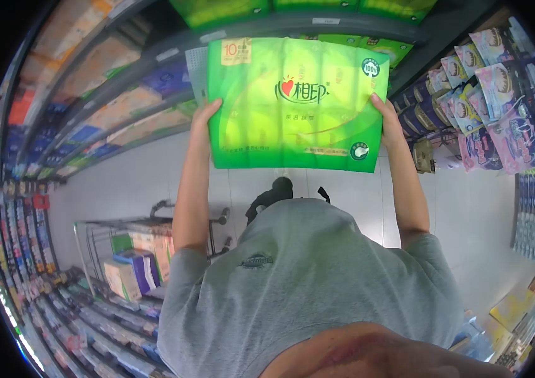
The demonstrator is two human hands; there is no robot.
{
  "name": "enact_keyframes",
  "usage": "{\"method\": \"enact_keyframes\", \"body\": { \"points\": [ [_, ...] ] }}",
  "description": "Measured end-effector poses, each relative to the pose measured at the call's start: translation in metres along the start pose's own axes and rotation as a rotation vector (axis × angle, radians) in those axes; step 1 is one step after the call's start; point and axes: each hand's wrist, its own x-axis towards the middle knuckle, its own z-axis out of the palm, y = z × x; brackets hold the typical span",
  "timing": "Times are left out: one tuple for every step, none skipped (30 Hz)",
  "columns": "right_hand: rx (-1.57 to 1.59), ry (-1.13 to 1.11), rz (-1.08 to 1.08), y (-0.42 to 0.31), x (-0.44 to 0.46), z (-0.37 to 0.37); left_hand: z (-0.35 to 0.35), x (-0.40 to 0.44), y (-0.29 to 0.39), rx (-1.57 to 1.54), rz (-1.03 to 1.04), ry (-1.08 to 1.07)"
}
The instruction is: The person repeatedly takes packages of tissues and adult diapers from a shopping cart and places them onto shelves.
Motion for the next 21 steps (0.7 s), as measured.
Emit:
{"method": "enact_keyframes", "body": {
  "points": [
    [-0.056,0.015,-0.020,-0.007,0.012,0.004,-0.005,0.020,0.000,0.002,0.023,-0.012],
    [-0.116,0.032,-0.030,-0.014,0.021,0.006,-0.008,0.038,-0.001,-0.001,0.038,-0.019],
    [-0.126,0.051,-0.035,-0.022,0.029,0.008,-0.006,0.049,0.003,-0.011,0.029,-0.036],
    [-0.217,0.017,-0.064,-0.031,0.036,0.011,-0.004,0.060,0.010,-0.006,0.062,-0.083],
    [-0.305,-0.019,-0.095,-0.041,0.046,0.013,-0.001,0.076,0.019,0.001,0.101,-0.131],
    [-0.305,0.000,-0.105,-0.050,0.056,0.015,0.000,0.097,0.027,0.002,0.096,-0.151],
    [-0.363,-0.023,-0.124,-0.057,0.061,0.015,-0.002,0.111,0.034,0.131,0.146,-0.202],
    [-0.424,-0.038,-0.143,-0.062,0.065,0.016,-0.004,0.127,0.037,0.255,0.193,-0.263],
    [-0.435,-0.030,-0.144,-0.070,0.071,0.018,-0.001,0.141,0.044,0.255,0.173,-0.282],
    [-0.489,-0.012,-0.165,-0.075,0.078,0.017,0.006,0.152,0.056,0.377,0.193,-0.347],
    [-0.544,0.002,-0.192,-0.083,0.086,0.014,0.014,0.166,0.066,0.497,0.223,-0.414],
    [-0.543,0.020,-0.194,-0.093,0.096,0.012,0.021,0.182,0.071,0.506,0.212,-0.442],
    [-0.615,0.028,-0.247,-0.103,0.106,0.008,0.028,0.201,0.077,0.509,0.210,-0.460],
    [-0.681,0.030,-0.297,-0.114,0.113,0.003,0.036,0.217,0.083,0.614,0.276,-0.460],
    [-0.673,0.052,-0.277,-0.127,0.122,0.002,0.044,0.231,0.087,0.716,0.336,-0.462],
    [-0.709,0.057,-0.263,-0.139,0.136,-0.007,0.058,0.239,0.094,0.661,0.272,-0.467],
    [-0.748,0.056,-0.252,-0.152,0.153,-0.017,0.071,0.252,0.102,0.751,0.371,-0.453],
    [-0.785,0.066,-0.290,-0.163,0.167,-0.022,0.082,0.264,0.108,0.805,0.389,-0.465],
    [-0.822,0.070,-0.327,-0.173,0.181,-0.025,0.092,0.275,0.112,0.859,0.405,-0.472],
    [-0.817,0.055,-0.382,-0.181,0.196,-0.028,0.100,0.287,0.114,0.898,0.378,-0.456],
    [-0.799,0.095,-0.455,-0.186,0.208,-0.025,0.107,0.291,0.113,0.903,0.376,-0.437]
  ]
}}
